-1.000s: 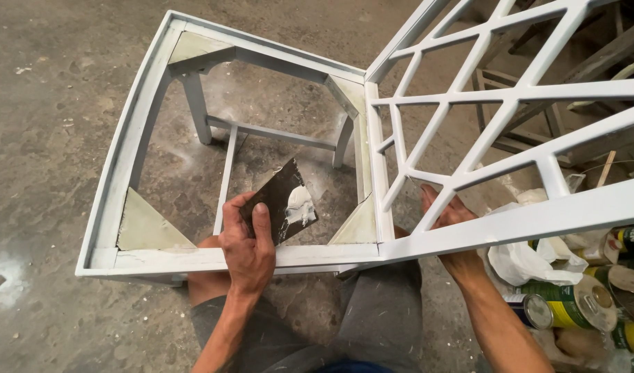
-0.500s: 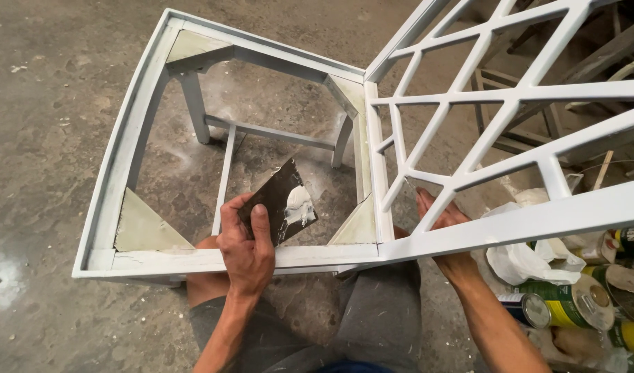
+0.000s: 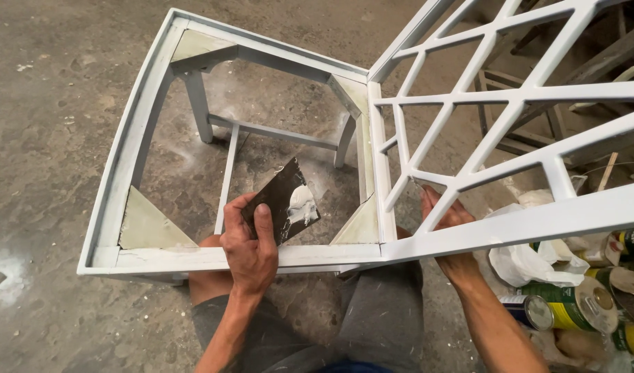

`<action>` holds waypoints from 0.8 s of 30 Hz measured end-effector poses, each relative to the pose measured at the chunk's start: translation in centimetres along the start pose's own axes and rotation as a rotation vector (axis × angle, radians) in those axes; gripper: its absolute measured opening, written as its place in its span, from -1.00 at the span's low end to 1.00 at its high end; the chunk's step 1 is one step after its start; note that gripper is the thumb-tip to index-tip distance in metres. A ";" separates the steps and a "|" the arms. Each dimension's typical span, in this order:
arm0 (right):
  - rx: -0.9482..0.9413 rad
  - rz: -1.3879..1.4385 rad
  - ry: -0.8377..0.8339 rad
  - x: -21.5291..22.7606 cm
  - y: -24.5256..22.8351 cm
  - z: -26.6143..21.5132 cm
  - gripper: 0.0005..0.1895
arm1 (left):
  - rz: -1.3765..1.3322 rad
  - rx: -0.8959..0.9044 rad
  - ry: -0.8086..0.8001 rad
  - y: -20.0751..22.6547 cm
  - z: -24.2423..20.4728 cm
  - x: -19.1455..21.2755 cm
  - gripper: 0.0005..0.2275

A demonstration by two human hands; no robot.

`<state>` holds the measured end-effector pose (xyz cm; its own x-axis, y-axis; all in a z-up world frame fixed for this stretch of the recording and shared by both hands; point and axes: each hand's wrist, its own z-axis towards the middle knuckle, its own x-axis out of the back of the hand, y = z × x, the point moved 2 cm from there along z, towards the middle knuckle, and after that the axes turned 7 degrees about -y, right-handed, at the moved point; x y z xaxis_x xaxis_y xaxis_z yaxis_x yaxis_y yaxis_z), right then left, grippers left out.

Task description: The person applies a white filler substance to the joints and seams of a white metal chair frame using a putty knife. The person works on the backrest and seat frame, smoothing the filler into the crevices.

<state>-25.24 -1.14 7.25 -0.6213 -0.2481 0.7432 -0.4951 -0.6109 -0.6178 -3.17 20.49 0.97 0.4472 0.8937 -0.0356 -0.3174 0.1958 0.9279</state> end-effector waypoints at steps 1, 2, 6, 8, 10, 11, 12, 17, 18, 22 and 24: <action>-0.040 0.047 -0.022 0.1 -0.2 -0.2 -0.68 | 0.001 0.000 0.002 0.0 0.0 0.0 -0.81; -0.080 0.094 -0.043 0.2 -0.5 -0.3 -0.67 | 0.001 0.001 0.004 0.1 0.0 0.0 -0.81; 0.074 -0.240 0.103 -2.3 5.3 -0.7 -0.73 | -0.006 0.005 0.011 -0.1 -0.1 -0.1 -0.81; -0.056 0.390 0.076 -2.7 5.2 -0.9 -0.72 | -0.009 0.004 0.017 -0.3 -0.2 -0.1 -0.82; -0.036 0.217 0.098 -2.1 3.6 -0.7 -0.74 | -0.012 0.000 0.019 -0.2 -0.1 -0.2 -0.82; -0.019 0.045 0.117 -1.8 2.7 -0.6 -0.75 | -0.013 -0.001 0.020 -0.1 -0.1 -0.1 -0.82; -0.019 0.046 0.116 -1.8 3.2 -0.7 -0.75 | -0.011 -0.001 0.020 -0.2 -0.1 -0.1 -0.82; 0.095 -0.255 0.042 -0.9 2.7 -0.3 -0.74 | 0.006 -0.007 0.017 -0.8 -0.3 0.0 -0.81; 0.094 -0.255 0.044 -0.6 4.9 -0.3 -0.74 | 0.006 -0.007 0.015 -0.8 -0.3 -0.1 -0.81; 0.319 -0.944 -0.086 -1.2 7.2 0.1 -0.63 | -0.013 -0.012 0.022 -0.8 -0.2 -0.1 -0.81; 0.406 -0.934 0.117 -1.3 5.7 0.1 -0.74 | -0.023 -0.010 0.028 -0.7 -0.2 -0.1 -0.81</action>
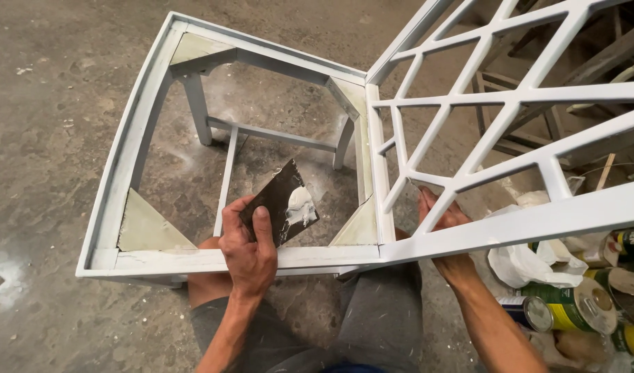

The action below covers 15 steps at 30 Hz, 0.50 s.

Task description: The person applies a white filler substance to the joints and seams of a white metal chair frame using a putty knife. The person works on the backrest and seat frame, smoothing the filler into the crevices.

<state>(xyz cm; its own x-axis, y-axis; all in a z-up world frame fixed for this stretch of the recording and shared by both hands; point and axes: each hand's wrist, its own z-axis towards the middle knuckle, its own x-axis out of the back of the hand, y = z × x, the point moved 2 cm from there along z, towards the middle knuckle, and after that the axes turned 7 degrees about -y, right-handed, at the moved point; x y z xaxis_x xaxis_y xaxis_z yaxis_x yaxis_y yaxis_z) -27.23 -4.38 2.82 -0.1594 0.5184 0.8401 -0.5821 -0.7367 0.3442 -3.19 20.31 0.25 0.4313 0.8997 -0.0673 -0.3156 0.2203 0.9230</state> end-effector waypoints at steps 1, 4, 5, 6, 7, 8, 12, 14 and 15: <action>-0.067 0.090 0.058 0.4 -0.3 0.2 -0.75 | 0.004 -0.001 -0.005 0.1 0.0 0.0 -0.81; -0.195 0.405 0.110 2.3 -1.6 0.8 -0.77 | 0.015 -0.007 -0.006 0.3 0.1 0.0 -0.81; -0.260 0.629 0.100 3.0 -2.1 0.9 -0.76 | 0.023 -0.009 -0.008 0.3 0.0 0.0 -0.81; -0.260 0.631 0.098 2.1 -1.9 0.2 -0.76 | 0.025 -0.008 -0.008 0.3 0.0 0.1 -0.81; -0.333 0.810 0.124 1.1 -1.5 -0.5 -0.77 | 0.028 -0.004 -0.010 0.4 0.0 0.1 -0.81; -0.405 0.990 0.150 0.0 -1.1 -1.2 -0.77 | 0.030 -0.001 -0.012 0.4 0.0 0.1 -0.81; -0.384 0.888 0.064 -2.9 0.5 -4.1 -0.80 | 0.028 0.013 -0.016 0.4 -0.1 0.0 -0.81; -0.395 0.865 0.007 -5.2 2.0 -5.4 -0.79 | 0.029 0.031 -0.018 1.0 0.0 0.1 -0.81; -0.397 0.866 0.012 -5.7 2.6 -5.8 -0.79 | 0.028 0.026 -0.021 0.7 0.0 0.1 -0.81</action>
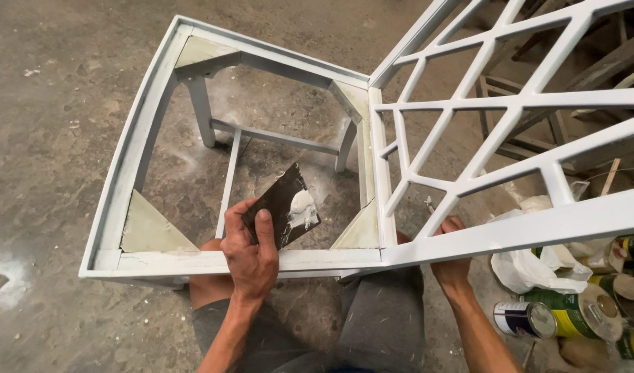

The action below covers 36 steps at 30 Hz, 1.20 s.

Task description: The person applies a white filler substance to the joints and seams of a white metal chair frame using a putty knife. The person works on the backrest and seat frame, smoothing the filler into the crevices.

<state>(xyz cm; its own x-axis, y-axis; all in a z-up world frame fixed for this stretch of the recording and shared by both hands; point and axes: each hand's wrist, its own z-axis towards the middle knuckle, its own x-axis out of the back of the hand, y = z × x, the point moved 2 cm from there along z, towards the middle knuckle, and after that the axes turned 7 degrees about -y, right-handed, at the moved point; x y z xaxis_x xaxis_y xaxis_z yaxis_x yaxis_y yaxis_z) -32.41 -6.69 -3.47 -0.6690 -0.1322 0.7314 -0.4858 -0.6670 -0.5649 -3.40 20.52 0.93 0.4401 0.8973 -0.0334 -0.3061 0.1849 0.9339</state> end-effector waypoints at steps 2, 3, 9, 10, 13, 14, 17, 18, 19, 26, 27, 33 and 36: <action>-0.039 0.004 -0.039 0.3 1.7 -0.2 -0.79 | -0.008 0.013 0.008 -0.5 0.0 0.0 -0.80; -0.039 0.005 -0.036 0.6 1.0 -0.3 -0.79 | -0.008 0.010 0.006 -0.5 -0.1 0.0 -0.80; 0.042 0.067 -0.007 2.0 -0.3 -0.1 -0.76 | -0.039 0.054 0.013 0.1 -0.1 -0.3 -0.80; 0.043 0.097 -0.040 2.1 0.3 0.2 -0.77 | -0.039 0.060 0.007 0.0 -0.3 -0.2 -0.80; -0.009 0.191 -0.128 1.4 3.9 1.2 -0.78 | -0.034 0.069 0.002 0.1 -0.5 -0.1 -0.81; -0.061 0.253 -0.181 1.0 5.5 1.6 -0.78 | -0.030 0.071 0.001 0.2 -0.7 0.0 -0.80; -0.133 0.323 -0.150 3.5 -0.6 1.0 -0.56 | -0.006 0.046 0.013 0.2 -0.4 0.2 -0.81; -0.137 0.318 -0.151 4.2 1.1 -0.1 -0.56 | -0.009 0.051 0.010 0.2 -0.4 0.1 -0.81; -0.234 0.291 -0.078 5.1 2.9 -1.3 -0.71 | 0.006 0.047 0.003 0.2 -0.4 0.1 -0.81; -1.000 0.110 -0.170 16.6 -13.7 -6.7 -0.64 | 0.044 0.095 -0.124 -0.3 -0.3 0.2 -0.77; -1.002 0.104 -0.169 17.2 -11.8 -9.0 -0.64 | 0.040 0.099 -0.125 0.2 0.1 0.5 -0.77; -0.353 0.210 -0.284 12.9 -20.9 -6.6 -0.60 | -0.161 0.163 -0.285 3.1 3.9 4.6 -0.83; 0.098 -0.489 -0.539 9.9 -21.8 -0.7 -0.70 | 0.036 -0.035 -0.492 4.1 9.3 8.3 -0.76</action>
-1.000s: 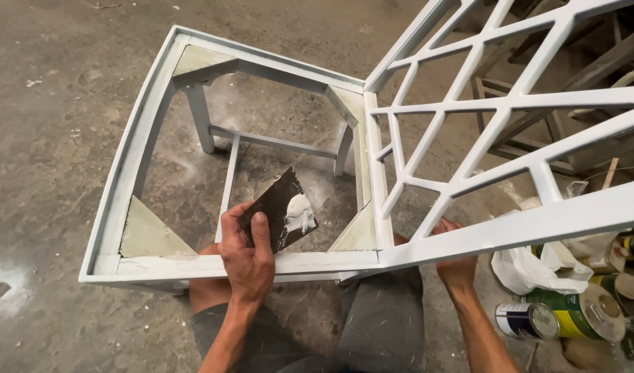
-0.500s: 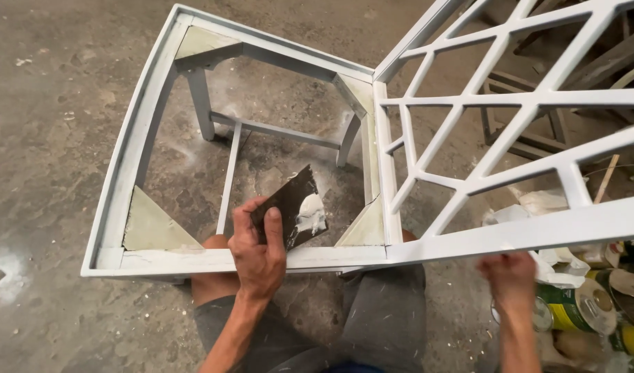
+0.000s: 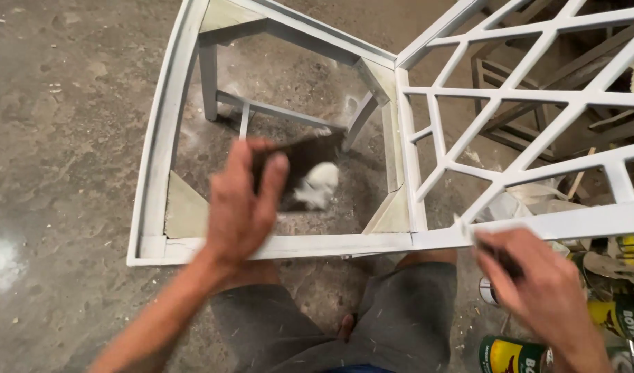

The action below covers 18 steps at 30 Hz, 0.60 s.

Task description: The person applies a white filler substance to the joints and seams of a white metal chair frame using a putty knife. The person works on the backrest and seat frame, smoothing the filler into the crevices.

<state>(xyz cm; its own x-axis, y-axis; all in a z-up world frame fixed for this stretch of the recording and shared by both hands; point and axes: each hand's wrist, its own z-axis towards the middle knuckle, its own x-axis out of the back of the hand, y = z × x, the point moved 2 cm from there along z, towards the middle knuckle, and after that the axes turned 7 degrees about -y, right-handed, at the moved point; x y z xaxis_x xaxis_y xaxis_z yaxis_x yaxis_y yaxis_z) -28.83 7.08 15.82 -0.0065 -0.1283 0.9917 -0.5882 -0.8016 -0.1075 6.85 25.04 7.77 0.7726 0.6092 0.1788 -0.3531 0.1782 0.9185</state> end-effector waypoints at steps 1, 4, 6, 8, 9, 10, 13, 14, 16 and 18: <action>0.028 -0.060 0.007 0.8 -1.8 2.7 -0.77 | 0.051 -0.007 -0.048 -0.4 1.6 1.9 -0.80; 0.019 -0.192 0.038 3.6 -6.1 9.3 -0.86 | 0.143 0.087 -0.112 -5.0 5.6 6.5 -0.76; -0.016 -0.266 0.059 4.9 -7.8 13.1 -0.66 | 0.183 0.191 -0.128 -8.3 6.7 8.5 -0.71; 0.047 -0.097 0.137 5.7 -8.8 17.0 -0.87 | 0.275 0.254 -0.107 -10.7 6.7 10.0 -0.60; 0.043 -0.099 0.136 5.7 -8.9 18.0 -0.87 | 0.271 0.253 -0.111 -10.4 6.6 10.1 -0.60; -0.080 -0.247 -0.034 5.5 -8.8 19.3 -0.79 | 0.286 0.231 -0.170 -10.2 6.1 10.0 -0.60; -0.203 -0.617 -0.334 3.6 -6.1 23.5 -0.77 | 0.261 0.228 -0.237 -10.1 5.0 10.1 -0.59; -0.219 -0.814 -0.425 3.0 -4.6 24.9 -0.65 | 0.251 0.207 -0.260 -9.9 5.7 10.4 -0.59; -0.155 -0.931 -0.508 1.5 -3.3 27.8 -0.67 | 0.242 0.180 -0.240 -9.8 5.6 11.0 -0.59; -0.082 -1.047 -0.594 0.4 -3.3 29.4 -0.65 | 0.233 0.157 -0.217 -9.6 5.4 11.1 -0.60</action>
<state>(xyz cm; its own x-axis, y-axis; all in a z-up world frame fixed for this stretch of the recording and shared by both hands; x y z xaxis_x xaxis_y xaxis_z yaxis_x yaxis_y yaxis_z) -3.13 -7.46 14.47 0.8646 0.2955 0.4064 -0.1361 -0.6409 0.7555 21.66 25.92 2.85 0.7811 0.4380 0.4451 -0.4603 -0.0777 0.8843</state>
